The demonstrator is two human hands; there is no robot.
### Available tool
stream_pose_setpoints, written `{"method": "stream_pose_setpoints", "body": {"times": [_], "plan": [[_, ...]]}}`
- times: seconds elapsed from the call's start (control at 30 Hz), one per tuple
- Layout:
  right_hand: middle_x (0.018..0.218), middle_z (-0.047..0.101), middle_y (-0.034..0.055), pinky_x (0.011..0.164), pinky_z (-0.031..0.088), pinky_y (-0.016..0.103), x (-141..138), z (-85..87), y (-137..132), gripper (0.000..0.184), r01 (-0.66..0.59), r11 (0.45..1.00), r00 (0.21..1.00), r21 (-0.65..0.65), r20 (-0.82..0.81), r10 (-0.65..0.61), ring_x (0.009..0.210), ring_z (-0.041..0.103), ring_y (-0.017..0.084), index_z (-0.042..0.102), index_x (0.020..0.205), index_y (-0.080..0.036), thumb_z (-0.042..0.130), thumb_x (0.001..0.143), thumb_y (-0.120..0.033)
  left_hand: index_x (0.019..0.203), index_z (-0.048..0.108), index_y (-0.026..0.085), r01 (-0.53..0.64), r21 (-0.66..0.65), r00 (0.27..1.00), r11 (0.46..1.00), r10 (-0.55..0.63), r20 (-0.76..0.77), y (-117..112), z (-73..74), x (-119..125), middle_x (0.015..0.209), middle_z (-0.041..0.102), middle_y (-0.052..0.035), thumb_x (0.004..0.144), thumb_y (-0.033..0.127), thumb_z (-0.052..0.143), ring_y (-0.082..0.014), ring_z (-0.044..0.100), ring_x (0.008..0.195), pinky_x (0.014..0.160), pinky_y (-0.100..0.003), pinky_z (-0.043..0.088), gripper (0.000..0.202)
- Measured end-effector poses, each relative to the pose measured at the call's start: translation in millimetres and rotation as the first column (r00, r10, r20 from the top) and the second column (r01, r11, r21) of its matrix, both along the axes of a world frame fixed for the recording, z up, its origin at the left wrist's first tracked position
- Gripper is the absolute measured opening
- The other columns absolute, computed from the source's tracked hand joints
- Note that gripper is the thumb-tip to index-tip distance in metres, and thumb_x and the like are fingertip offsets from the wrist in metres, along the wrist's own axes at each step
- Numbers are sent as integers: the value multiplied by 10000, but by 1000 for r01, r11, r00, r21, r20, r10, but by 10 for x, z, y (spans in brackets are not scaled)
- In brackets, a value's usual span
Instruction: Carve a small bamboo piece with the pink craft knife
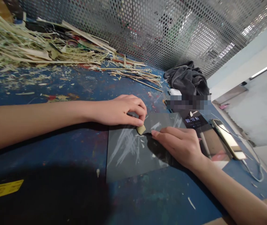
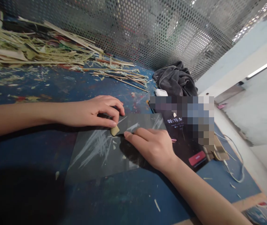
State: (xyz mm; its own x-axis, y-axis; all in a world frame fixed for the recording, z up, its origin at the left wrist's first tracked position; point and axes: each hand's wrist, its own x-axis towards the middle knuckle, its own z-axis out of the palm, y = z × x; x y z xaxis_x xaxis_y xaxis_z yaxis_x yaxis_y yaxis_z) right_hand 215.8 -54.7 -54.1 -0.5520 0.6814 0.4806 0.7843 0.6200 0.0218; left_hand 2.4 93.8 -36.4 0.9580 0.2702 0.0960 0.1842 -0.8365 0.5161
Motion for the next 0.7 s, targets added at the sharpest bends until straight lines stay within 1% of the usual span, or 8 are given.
{"method": "stream_pose_setpoints", "body": {"times": [0.07,0.13,0.23,0.3,0.37,0.47,0.6,0.7], "plan": [[753,669,7,545,395,213,-4,-12,-6,189,-18,999,1000,33,-5,18,586,557,87,657,1082,-169,595,912,-115,831,703,260,5,-6,1000,1000,-5,-6,7,7,1,1187,600,0,882,404,530,-206,458,1161,1039,-369,221,231],[760,674,7,550,408,210,-10,-17,5,208,-34,998,999,54,-15,35,591,566,89,647,1099,-174,600,908,-110,823,703,262,8,-12,1000,1000,-8,-8,11,10,1,1186,597,4,882,400,530,-204,459,1163,1035,-368,222,229],[740,681,5,545,424,199,-23,-7,43,136,-95,994,994,58,-50,98,574,577,81,664,1017,-168,617,899,-118,821,701,261,9,-10,1000,1000,-9,2,9,4,-1,1185,595,9,879,402,539,-207,459,1163,1032,-366,219,222],[728,689,8,544,433,194,-35,9,69,80,-110,992,990,58,-84,115,571,593,78,670,955,-161,623,900,-126,819,700,260,12,-8,1000,1000,-12,9,4,-2,-3,1181,598,10,877,404,545,-209,459,1164,1031,-364,219,219],[722,694,12,540,433,192,-45,25,88,72,-77,995,992,67,-98,84,577,610,79,675,935,-155,613,909,-130,813,699,259,15,-8,1000,1000,-15,12,1,-6,-4,1176,602,10,876,401,548,-209,461,1164,1029,-364,220,217],[729,698,13,529,419,195,-51,34,106,87,-18,997,998,70,-62,22,587,619,80,681,949,-157,600,921,-139,812,701,263,25,-8,1000,1000,-25,16,2,-10,-2,1176,608,9,876,398,549,-214,457,1174,1035,-370,216,213],[752,688,10,547,415,209,-38,12,112,129,-2,999,1000,49,-18,2,605,608,88,676,1021,-170,598,922,-142,823,705,271,50,-8,998,999,-50,28,9,-14,3,1194,607,11,877,406,548,-226,445,1197,1047,-375,207,214],[735,662,1,544,403,216,-28,-3,106,150,2,1000,1000,25,-24,-1,575,563,85,676,1043,-175,586,927,-141,817,706,274,47,-15,998,999,-47,30,12,-15,7,1201,609,14,872,405,550,-231,438,1210,1051,-384,205,211]]}}
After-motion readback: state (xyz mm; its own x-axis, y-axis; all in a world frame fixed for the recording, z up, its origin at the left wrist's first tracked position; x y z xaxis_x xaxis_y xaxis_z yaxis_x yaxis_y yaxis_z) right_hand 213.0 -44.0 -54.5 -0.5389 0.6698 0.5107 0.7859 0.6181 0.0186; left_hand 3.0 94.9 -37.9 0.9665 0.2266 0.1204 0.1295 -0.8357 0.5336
